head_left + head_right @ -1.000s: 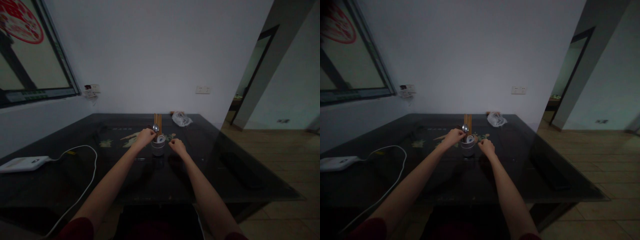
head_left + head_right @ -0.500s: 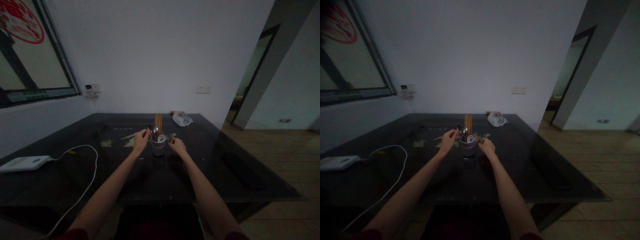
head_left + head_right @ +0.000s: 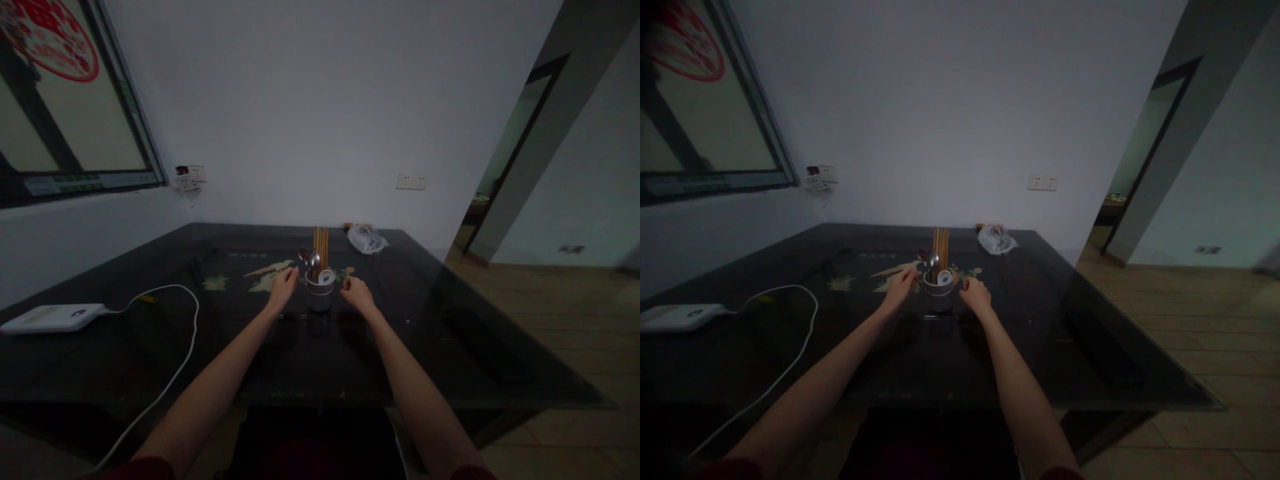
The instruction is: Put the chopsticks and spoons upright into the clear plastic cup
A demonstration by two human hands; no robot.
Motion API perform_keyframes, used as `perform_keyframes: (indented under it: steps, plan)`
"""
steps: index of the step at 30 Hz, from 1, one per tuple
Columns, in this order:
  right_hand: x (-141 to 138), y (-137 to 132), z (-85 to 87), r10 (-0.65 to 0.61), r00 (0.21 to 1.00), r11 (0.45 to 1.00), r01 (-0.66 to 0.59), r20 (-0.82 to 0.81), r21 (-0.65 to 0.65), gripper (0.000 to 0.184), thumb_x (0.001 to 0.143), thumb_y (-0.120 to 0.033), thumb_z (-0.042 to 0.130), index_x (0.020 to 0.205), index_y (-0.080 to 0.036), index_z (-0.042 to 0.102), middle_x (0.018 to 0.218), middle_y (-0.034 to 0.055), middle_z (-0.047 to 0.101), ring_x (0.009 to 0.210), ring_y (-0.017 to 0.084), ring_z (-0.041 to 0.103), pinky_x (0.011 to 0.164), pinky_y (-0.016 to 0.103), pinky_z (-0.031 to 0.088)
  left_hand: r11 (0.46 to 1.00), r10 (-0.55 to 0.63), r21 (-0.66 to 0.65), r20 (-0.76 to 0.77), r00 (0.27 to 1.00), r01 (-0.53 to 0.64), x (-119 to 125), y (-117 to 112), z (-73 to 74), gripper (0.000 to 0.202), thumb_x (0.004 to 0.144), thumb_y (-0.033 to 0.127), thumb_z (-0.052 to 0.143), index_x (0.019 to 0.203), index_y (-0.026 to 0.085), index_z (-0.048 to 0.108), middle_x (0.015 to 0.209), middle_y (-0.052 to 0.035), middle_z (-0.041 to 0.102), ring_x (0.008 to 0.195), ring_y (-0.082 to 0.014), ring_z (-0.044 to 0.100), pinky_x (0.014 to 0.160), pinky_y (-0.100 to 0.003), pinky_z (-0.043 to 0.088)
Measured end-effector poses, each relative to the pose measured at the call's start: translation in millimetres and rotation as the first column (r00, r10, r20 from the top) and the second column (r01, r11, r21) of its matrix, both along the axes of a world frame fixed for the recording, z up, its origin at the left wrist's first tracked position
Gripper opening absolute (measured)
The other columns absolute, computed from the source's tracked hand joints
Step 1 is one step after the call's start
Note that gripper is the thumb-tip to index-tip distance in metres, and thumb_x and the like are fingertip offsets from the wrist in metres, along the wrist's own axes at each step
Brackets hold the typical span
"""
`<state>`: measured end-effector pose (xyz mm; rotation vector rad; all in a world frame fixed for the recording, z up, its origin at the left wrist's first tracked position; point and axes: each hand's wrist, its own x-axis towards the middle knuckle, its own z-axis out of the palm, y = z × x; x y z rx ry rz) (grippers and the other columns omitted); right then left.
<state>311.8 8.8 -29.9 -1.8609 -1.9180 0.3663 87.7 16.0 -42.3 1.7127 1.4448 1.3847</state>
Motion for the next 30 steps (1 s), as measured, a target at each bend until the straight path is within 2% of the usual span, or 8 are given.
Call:
perform_keyframes:
  steps: [4,9,12,16,19,24,30]
  plan:
    - [0.0,1.0,-2.0,0.008,1.000,1.000,-0.009,0.007,0.005,0.006,0.070,-0.019,0.053,0.075,-0.021,0.057,0.079,0.0034,0.064,0.073,0.017,0.059,0.057,0.022,0.034,0.999,-0.050,-0.015,-0.043,0.998,0.049,-1.8,4.1,-1.8,0.033,0.085,0.040,0.040,0.064,0.017,0.051,0.052,0.0039,0.044,0.050,-0.0106,0.046,0.049,-0.021,0.035]
    - [-0.4,3.3,-4.2,-0.003,1.000,1.000,0.003,0.008,0.020,0.006,0.073,-0.023,0.052,0.076,-0.021,0.057,0.078,0.0039,0.065,0.073,0.017,0.059,0.057,0.023,0.035,0.996,-0.069,-0.073,-0.173,0.982,0.057,-2.7,4.6,-3.8,0.020,0.082,0.029,0.046,0.076,0.015,0.058,0.067,-0.0008,0.060,0.064,-0.0137,0.056,0.059,-0.023,0.044]
    - [-0.3,5.1,-4.7,-0.018,1.000,1.000,0.017,0.006,0.024,0.008,0.076,-0.026,0.053,0.074,-0.020,0.058,0.077,0.0045,0.065,0.073,0.017,0.059,0.058,0.023,0.035,0.982,-0.151,-0.152,-0.265,0.952,0.114,-2.3,2.3,-5.6,0.016,0.078,0.026,0.052,0.085,0.015,0.061,0.079,-0.0047,0.066,0.075,-0.0172,0.061,0.067,-0.027,0.048]
    - [2.8,7.5,-4.9,0.002,1.000,1.000,-0.002,-0.018,0.027,0.014,0.078,-0.032,0.057,0.073,-0.020,0.060,0.077,0.0041,0.066,0.075,0.017,0.061,0.058,0.022,0.035,0.955,-0.269,-0.206,-0.310,0.912,0.212,-2.4,0.5,-9.3,0.021,0.075,0.019,0.053,0.094,0.015,0.061,0.096,-0.0083,0.068,0.086,-0.0189,0.063,0.077,-0.030,0.049]
    - [7.3,9.1,-6.0,0.060,0.997,0.998,-0.059,-0.057,0.021,0.013,0.075,-0.033,0.062,0.080,-0.021,0.062,0.080,0.0027,0.067,0.075,0.016,0.062,0.059,0.022,0.037,0.934,-0.339,-0.221,-0.309,0.889,0.279,-2.8,-1.5,-8.8,0.028,0.073,0.017,0.054,0.100,0.014,0.060,0.101,-0.0097,0.068,0.091,-0.0193,0.064,0.082,-0.030,0.049]
    - [14.1,14.4,-9.4,0.161,0.978,0.987,-0.159,-0.131,0.023,0.026,0.073,-0.027,0.068,0.098,-0.022,0.064,0.084,0.0016,0.069,0.079,0.016,0.063,0.066,0.022,0.041,0.877,-0.462,-0.299,-0.307,0.832,0.377,-4.3,-8.8,-0.1,0.032,0.071,0.015,0.055,0.102,0.014,0.060,0.104,-0.0094,0.068,0.094,-0.0200,0.064,0.083,-0.028,0.049]
    - [17.3,20.8,-14.4,0.307,0.935,0.950,-0.311,-0.175,0.007,0.048,0.066,-0.017,0.073,0.112,-0.020,0.060,0.089,0.0023,0.069,0.080,0.015,0.063,0.072,0.024,0.045,0.860,-0.490,-0.306,-0.266,0.830,0.409,-6.7,-12.8,3.1,0.038,0.070,0.022,0.061,0.107,0.015,0.058,0.106,-0.0099,0.068,0.093,-0.0223,0.064,0.081,-0.031,0.049]
